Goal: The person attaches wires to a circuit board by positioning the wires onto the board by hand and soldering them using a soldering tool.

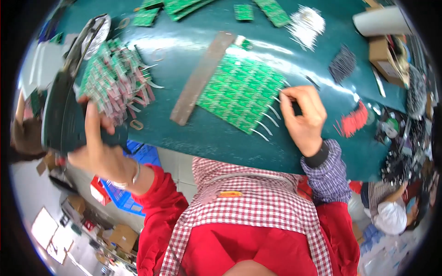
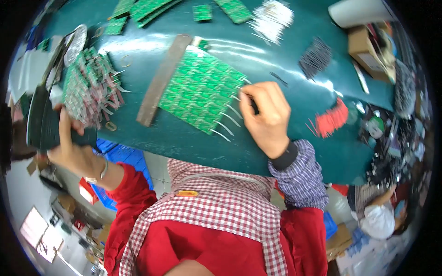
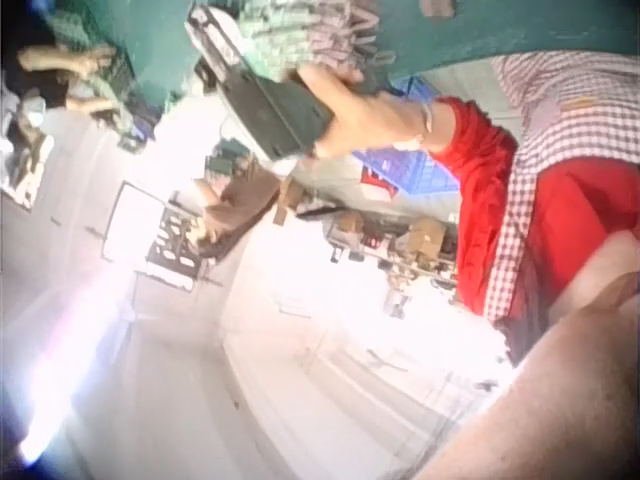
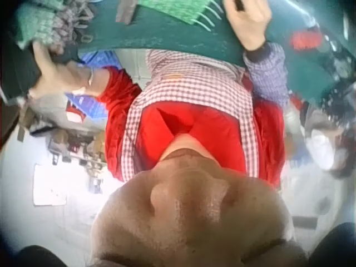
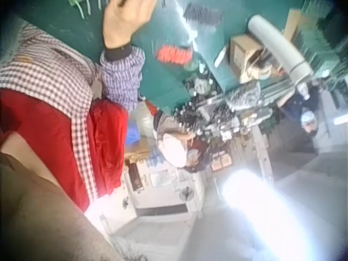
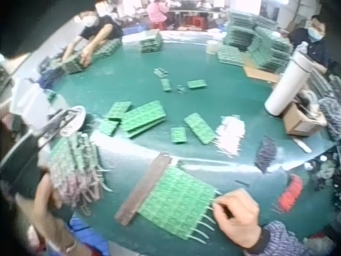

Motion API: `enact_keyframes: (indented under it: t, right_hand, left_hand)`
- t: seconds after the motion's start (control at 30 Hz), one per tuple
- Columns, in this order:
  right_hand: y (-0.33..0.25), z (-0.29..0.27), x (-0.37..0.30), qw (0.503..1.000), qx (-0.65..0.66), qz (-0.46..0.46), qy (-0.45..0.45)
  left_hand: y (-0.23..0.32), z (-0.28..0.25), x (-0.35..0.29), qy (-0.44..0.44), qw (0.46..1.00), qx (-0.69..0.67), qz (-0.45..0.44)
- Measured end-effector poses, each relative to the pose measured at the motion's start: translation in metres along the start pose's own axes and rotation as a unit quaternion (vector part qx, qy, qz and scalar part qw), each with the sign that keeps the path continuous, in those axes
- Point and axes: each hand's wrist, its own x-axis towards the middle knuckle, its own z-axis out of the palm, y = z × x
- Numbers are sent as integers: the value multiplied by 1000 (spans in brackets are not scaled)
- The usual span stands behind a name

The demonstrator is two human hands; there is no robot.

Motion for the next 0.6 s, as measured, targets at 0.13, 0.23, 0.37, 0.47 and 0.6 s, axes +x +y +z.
enact_keyframes:
  t: [0.13,0.23,0.37,0.47,0.6]
  right_hand:
    - [6,2,-3,1000,7,-6,6]
    - [4,-7,-1,1000,8,-3,17]
    - [21,-33,1,992,-99,27,68]
    - [43,-40,5,988,-150,7,22]
    - [49,-34,12,984,-176,-7,-9]
  left_hand:
    - [8,14,-57,-102,992,-74,-4]
    - [5,12,-89,-144,983,-51,-104]
    - [1,10,-110,-173,970,-45,-164]
    - [-3,9,-119,-164,961,-59,-214]
    - [-4,8,-124,-188,959,-85,-194]
